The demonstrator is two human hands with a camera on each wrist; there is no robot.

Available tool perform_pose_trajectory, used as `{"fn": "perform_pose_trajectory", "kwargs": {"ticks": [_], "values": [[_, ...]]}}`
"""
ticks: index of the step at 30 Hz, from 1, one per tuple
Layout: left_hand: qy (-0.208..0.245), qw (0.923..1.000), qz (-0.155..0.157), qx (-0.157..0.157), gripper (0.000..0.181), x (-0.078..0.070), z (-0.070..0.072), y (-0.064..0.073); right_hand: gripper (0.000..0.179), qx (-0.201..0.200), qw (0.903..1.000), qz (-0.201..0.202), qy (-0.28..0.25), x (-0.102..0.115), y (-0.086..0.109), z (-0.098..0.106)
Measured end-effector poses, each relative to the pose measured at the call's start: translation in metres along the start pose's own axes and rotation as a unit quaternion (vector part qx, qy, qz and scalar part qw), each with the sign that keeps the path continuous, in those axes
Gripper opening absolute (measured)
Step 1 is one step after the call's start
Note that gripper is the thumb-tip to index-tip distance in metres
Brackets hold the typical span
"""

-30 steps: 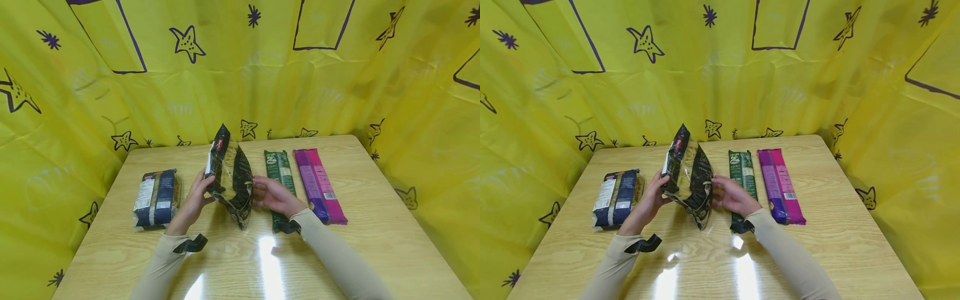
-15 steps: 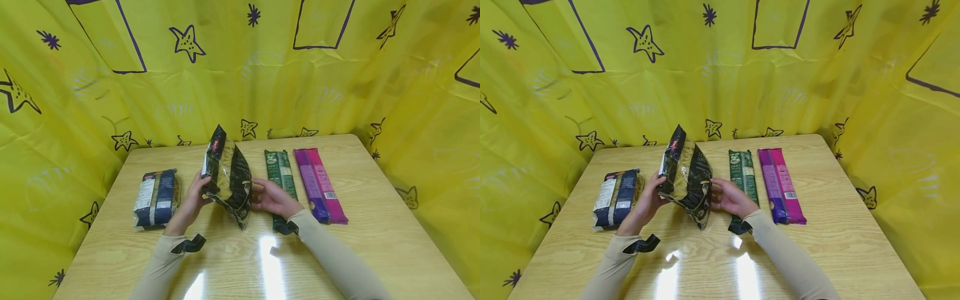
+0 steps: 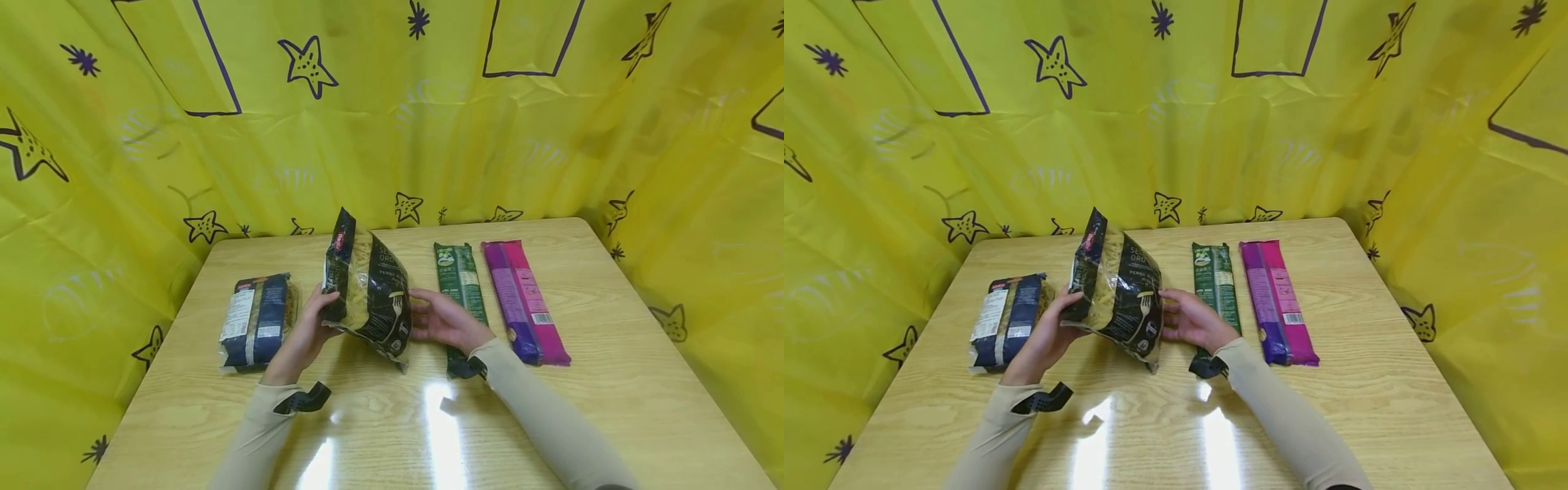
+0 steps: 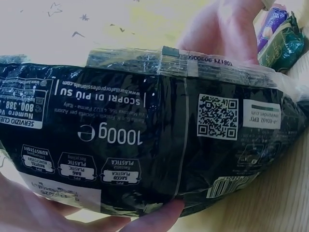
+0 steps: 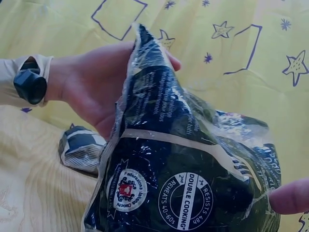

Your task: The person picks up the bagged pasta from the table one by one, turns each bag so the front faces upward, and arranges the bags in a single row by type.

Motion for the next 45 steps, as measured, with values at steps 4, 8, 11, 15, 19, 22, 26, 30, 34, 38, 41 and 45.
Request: {"fn": "perform_pose_trajectory", "kwargs": {"ticks": [4, 8, 11, 15, 19, 22, 26, 30, 34, 38, 41, 45], "values": [[0.0, 0.9999, 0.01, -0.002, 0.079, 0.002, 0.001, 0.002, 0.043, -0.008, 0.9999, -0.006, 0.007, 0.003, 0.0, 0.001], [0.011, 0.9996, 0.023, -0.012, 0.086, 0.004, 0.002, 0.006, 0.03, -0.008, 0.9998, -0.004, 0.016, 0.006, 0.0, 0.002], [0.016, 0.9992, 0.031, -0.02, 0.086, 0.006, 0.004, 0.009, 0.037, -0.008, 0.9998, -0.003, 0.021, 0.007, 0.001, 0.001], [0.039, 0.9983, 0.037, -0.023, 0.083, 0.009, 0.006, 0.011, 0.057, -0.006, 0.9995, -0.002, 0.03, 0.007, 0.001, 0.001], [0.05, 0.998, 0.036, -0.01, 0.082, 0.011, 0.007, 0.011, 0.063, -0.008, 0.9995, 0.0, 0.031, 0.007, 0.002, 0.001], [0.05, 0.9979, 0.041, -0.001, 0.084, 0.012, 0.008, 0.012, 0.062, -0.009, 0.9995, 0.001, 0.03, 0.007, 0.002, 0.001], [0.057, 0.9972, 0.049, -0.005, 0.086, 0.014, 0.009, 0.013, 0.063, -0.007, 0.9994, 0.004, 0.034, 0.008, 0.003, 0.001], [0.073, 0.9956, 0.053, -0.025, 0.085, 0.018, 0.009, 0.013, 0.064, -0.003, 0.9994, 0.008, 0.034, 0.008, 0.005, 0.001], [0.101, 0.9924, 0.054, -0.044, 0.082, 0.023, 0.011, 0.011, 0.064, 0.003, 0.9993, 0.014, 0.036, 0.01, 0.006, 0.001], [0.111, 0.9915, 0.051, -0.047, 0.072, 0.026, 0.012, 0.01, 0.063, 0.005, 0.999, 0.017, 0.04, 0.012, 0.007, 0.003], [0.12, 0.9903, 0.047, -0.051, 0.044, 0.027, 0.012, 0.008, 0.063, 0.004, 0.9986, 0.02, 0.049, 0.014, 0.008, 0.005], [0.139, 0.9878, 0.043, -0.056, 0.024, 0.03, 0.013, 0.005, 0.064, -0.004, 0.9977, 0.024, 0.063, 0.017, 0.011, 0.007]]}}
Point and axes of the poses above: each hand's wrist, its own y-axis away from the middle knuckle, its own z-axis out of the back of the hand, x = y × z, the point moved 5 cm from there along -y, towards the middle knuckle, and after that the axes turned 10 degrees about -z, right-handed, at the moved point
